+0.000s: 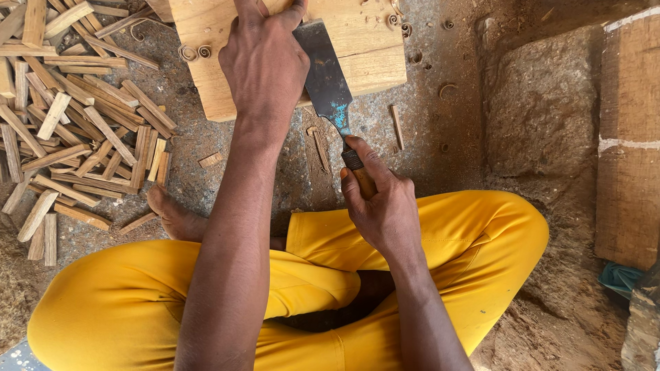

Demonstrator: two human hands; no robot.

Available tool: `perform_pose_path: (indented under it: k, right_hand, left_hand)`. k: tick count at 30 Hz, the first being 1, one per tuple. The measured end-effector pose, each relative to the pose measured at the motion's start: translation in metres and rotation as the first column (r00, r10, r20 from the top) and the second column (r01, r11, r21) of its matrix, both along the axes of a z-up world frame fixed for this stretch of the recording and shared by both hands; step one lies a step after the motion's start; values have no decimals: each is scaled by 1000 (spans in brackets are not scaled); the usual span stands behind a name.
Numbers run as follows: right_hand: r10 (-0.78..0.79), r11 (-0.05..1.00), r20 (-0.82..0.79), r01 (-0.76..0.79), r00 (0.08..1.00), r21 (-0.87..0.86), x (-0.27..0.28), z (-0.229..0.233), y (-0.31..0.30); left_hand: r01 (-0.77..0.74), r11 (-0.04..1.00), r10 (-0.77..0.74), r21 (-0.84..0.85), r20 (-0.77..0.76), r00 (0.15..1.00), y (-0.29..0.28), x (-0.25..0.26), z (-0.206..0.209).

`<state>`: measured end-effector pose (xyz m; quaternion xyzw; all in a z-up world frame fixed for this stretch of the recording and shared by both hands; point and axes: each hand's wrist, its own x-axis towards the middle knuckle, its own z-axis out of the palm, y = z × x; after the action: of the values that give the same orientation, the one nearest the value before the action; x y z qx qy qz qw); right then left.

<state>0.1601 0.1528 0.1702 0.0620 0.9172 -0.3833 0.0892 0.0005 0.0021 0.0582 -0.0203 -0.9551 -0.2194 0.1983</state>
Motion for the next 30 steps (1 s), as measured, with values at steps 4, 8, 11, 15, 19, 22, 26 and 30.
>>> perform_pose_path:
  k: [4, 8, 11, 15, 19, 22, 26, 30]
  right_hand:
    - [34, 997, 33, -37, 999, 66, -1, -2, -1]
    - [18, 1000, -6, -18, 1000, 21, 1, -1, -2]
    - [4, 1000, -50, -4, 999, -8, 1, -2, -2]
    - [7, 1000, -28, -7, 1000, 19, 1, -6, 2]
    - [32, 999, -108, -30, 994, 14, 3, -8, 2]
    - [1, 1000, -31, -1, 1000, 9, 4, -10, 0]
    - [-6, 1000, -10, 6, 1000, 19, 2, -10, 0]
    - [-5, 1000, -17, 5, 1000, 1, 2, -8, 1]
  left_hand:
    - [-5, 1000, 4, 12, 40, 999, 0, 1, 0]
    - [-9, 1000, 9, -16, 38, 999, 1, 0, 2]
    - [-10, 1000, 11, -12, 31, 999, 1, 1, 3]
    - [-14, 1000, 14, -8, 44, 999, 0, 1, 1]
    - [-11, 999, 9, 32, 59, 998, 1, -2, -2]
    - [-11, 1000, 10, 27, 52, 999, 0, -1, -5]
    - [-8, 999, 8, 35, 5, 1000, 2, 0, -6]
    - [-6, 1000, 5, 20, 23, 1000, 1, 0, -5]
